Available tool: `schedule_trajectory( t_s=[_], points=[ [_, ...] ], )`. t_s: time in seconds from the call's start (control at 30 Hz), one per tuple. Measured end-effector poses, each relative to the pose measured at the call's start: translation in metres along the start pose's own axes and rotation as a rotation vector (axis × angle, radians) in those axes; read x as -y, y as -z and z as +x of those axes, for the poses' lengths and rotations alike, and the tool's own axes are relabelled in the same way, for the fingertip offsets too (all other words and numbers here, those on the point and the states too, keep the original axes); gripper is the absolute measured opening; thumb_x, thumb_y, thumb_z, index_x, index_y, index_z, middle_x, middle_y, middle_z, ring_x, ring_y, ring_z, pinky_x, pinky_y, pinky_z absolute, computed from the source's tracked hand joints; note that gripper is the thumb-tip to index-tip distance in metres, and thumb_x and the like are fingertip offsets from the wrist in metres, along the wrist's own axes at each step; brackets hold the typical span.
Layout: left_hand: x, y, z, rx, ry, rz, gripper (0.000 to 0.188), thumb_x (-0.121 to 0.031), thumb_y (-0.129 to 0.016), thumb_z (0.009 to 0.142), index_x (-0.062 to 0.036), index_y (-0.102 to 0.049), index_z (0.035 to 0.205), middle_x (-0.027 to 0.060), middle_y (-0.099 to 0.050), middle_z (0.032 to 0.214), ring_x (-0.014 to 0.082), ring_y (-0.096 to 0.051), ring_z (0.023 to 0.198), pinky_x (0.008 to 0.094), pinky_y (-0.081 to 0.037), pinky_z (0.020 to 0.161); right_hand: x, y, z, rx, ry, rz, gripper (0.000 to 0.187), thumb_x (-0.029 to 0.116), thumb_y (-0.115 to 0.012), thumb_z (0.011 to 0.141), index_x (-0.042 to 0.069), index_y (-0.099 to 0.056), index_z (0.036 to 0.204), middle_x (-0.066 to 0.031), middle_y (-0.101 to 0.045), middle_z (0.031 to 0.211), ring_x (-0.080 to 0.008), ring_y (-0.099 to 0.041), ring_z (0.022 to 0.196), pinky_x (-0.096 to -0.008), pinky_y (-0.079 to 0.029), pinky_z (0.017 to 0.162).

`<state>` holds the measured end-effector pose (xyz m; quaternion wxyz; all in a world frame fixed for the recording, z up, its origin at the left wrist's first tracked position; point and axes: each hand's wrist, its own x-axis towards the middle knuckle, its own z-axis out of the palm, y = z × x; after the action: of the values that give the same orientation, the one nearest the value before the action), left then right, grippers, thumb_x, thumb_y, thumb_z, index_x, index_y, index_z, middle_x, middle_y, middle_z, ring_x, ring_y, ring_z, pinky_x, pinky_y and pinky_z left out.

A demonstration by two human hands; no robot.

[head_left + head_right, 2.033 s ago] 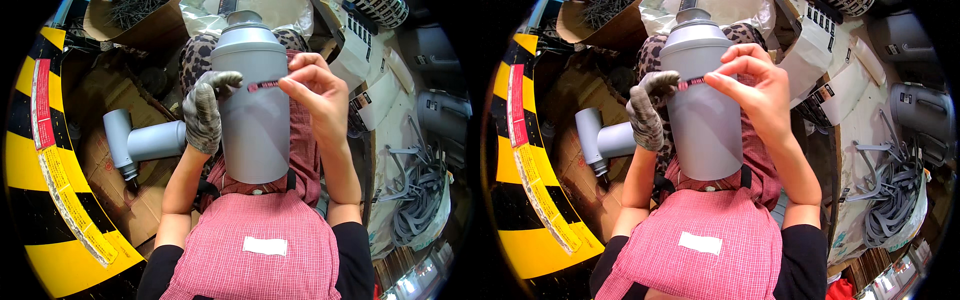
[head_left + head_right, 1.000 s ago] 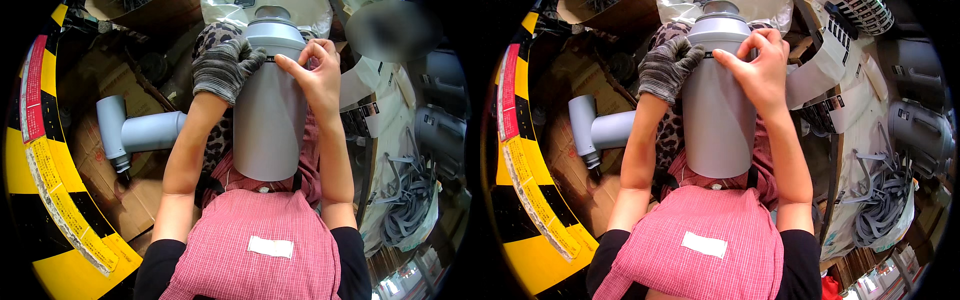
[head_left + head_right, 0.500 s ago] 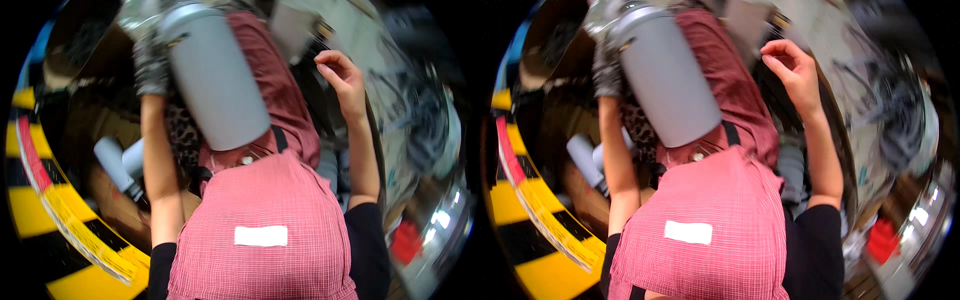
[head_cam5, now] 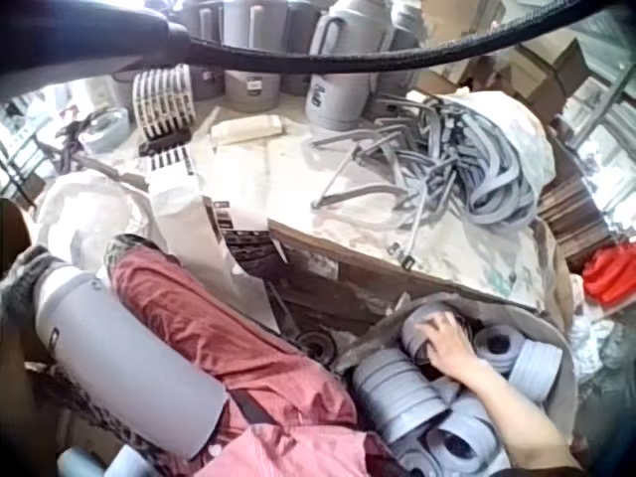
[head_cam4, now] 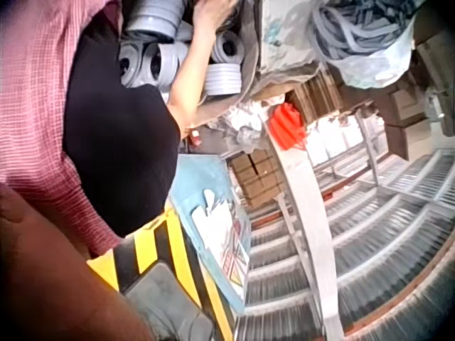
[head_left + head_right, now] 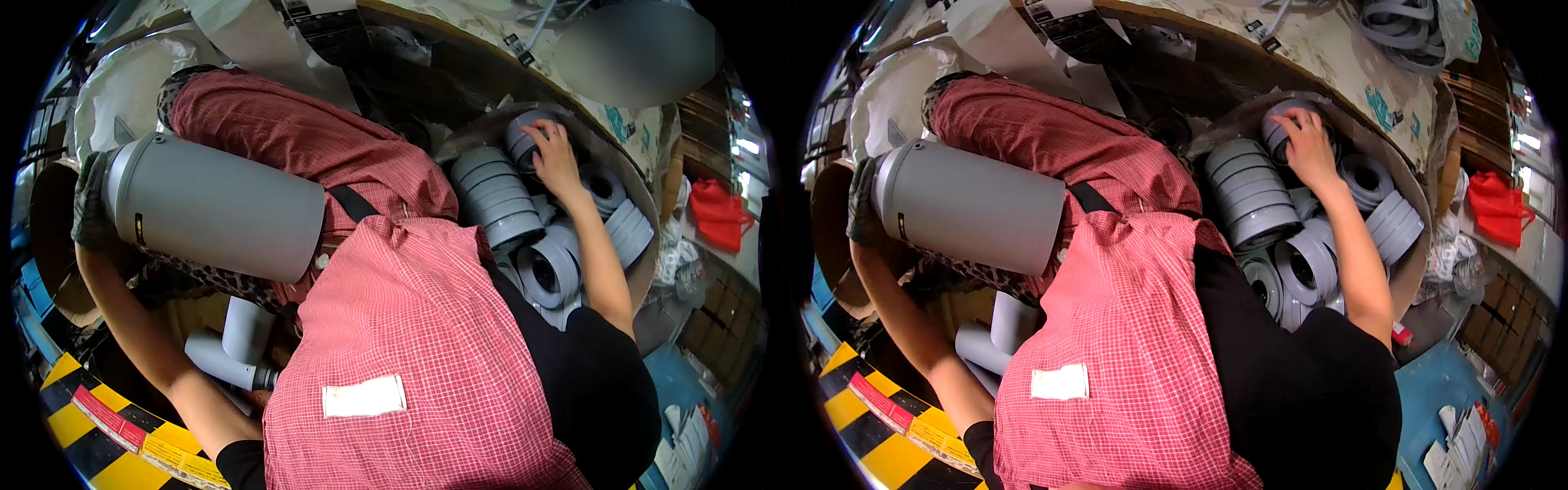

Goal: The person places an inner lining into a jug body, attaches a top ring, and applies a label to the side by hand.

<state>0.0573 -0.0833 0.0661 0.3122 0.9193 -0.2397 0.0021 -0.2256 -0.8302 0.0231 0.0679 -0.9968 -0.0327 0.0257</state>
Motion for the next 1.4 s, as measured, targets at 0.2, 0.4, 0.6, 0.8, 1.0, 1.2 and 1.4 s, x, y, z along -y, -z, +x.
schedule_trajectory(
  t_s=[0.2,0.4,0.6,0.8,1.0,1.2,1.4],
  points=[
    [-0.024,0.025,0.001,0.107,-0.403,0.213,0.046,-0.009,-0.055,0.092,0.0006,-0.054,0.138,0.023,-0.056,0.14,0.0337,-0.058,0.126,0.0389,-0.045,0.109,-0.071,0.01,-0.001,0.106,0.17,-0.034,0.038,0.004,-0.067,0.082,0.017,-0.07,0.118,-0.0047,-0.062,0.113,-0.0271,-0.059,0.106,-0.0381,-0.051,0.085],
    [0.001,0.042,-0.072,-0.247,0.335,-0.499,0.047,-0.024,-0.045,0.103,0.0009,-0.05,0.142,0.0167,-0.057,0.14,0.0269,-0.055,0.128,0.0389,-0.041,0.112,-0.11,0.037,-0.015,0.06,-0.012,-0.103,0.021,0.013,-0.064,0.092,0.009,-0.067,0.112,-0.0124,-0.061,0.104,-0.0349,-0.061,0.1,-0.041,-0.05,0.084],
    [0.045,-0.005,-0.118,-0.537,0.543,-0.842,0.047,-0.026,-0.042,0.106,0.0003,-0.047,0.145,0.0145,-0.057,0.141,0.0239,-0.055,0.127,0.0375,-0.043,0.11,-0.119,-0.005,-0.027,-0.065,-0.099,0.04,0.028,0.013,-0.061,0.095,0.01,-0.062,0.123,-0.0134,-0.062,0.115,-0.037,-0.063,0.104,-0.0425,-0.052,0.088],
    [0.057,-0.077,-0.132,-0.383,0.279,-0.474,0.046,-0.023,-0.045,0.105,0.0,-0.046,0.144,0.0148,-0.056,0.14,0.0234,-0.057,0.124,0.0361,-0.046,0.106,-0.125,0.016,-0.055,-0.182,-0.108,-0.136,0.017,0.009,-0.054,0.099,0.005,-0.061,0.113,-0.0155,-0.062,0.109,-0.0379,-0.062,0.102,-0.0436,-0.051,0.084],
    [0.035,-0.113,-0.135,-0.485,0.294,-0.31,0.043,-0.023,-0.049,0.102,0.0,-0.05,0.138,0.0153,-0.059,0.135,0.0247,-0.059,0.118,0.0372,-0.048,0.102,-0.021,0.074,0.003,-0.277,-0.105,0.258,0.023,0.006,-0.051,0.096,-0.004,-0.063,0.113,-0.0202,-0.064,0.107,-0.0349,-0.063,0.1,-0.0378,-0.05,0.09],
    [0.012,-0.118,-0.144,-0.654,0.359,-0.133,0.039,-0.023,-0.054,0.098,0.0,-0.055,0.13,0.0157,-0.063,0.128,0.0263,-0.061,0.113,0.0389,-0.049,0.098,0.162,0.009,0.1,0.078,0.406,0.714,0.032,0.004,-0.059,0.09,0.003,-0.068,0.121,-0.0163,-0.065,0.108,-0.033,-0.062,0.104,-0.0376,-0.049,0.093],
    [-0.031,-0.095,-0.24,-0.748,0.706,0.185,0.036,-0.024,-0.059,0.095,0.0,-0.061,0.122,0.0162,-0.066,0.121,0.028,-0.064,0.107,0.0406,-0.051,0.094,0.188,-0.002,0.09,0.231,0.929,0.734,0.058,0.046,-0.056,0.1,0.005,-0.056,0.141,-0.0224,-0.055,0.142,-0.0394,-0.046,0.14,-0.0454,-0.038,0.113]
  ],
)
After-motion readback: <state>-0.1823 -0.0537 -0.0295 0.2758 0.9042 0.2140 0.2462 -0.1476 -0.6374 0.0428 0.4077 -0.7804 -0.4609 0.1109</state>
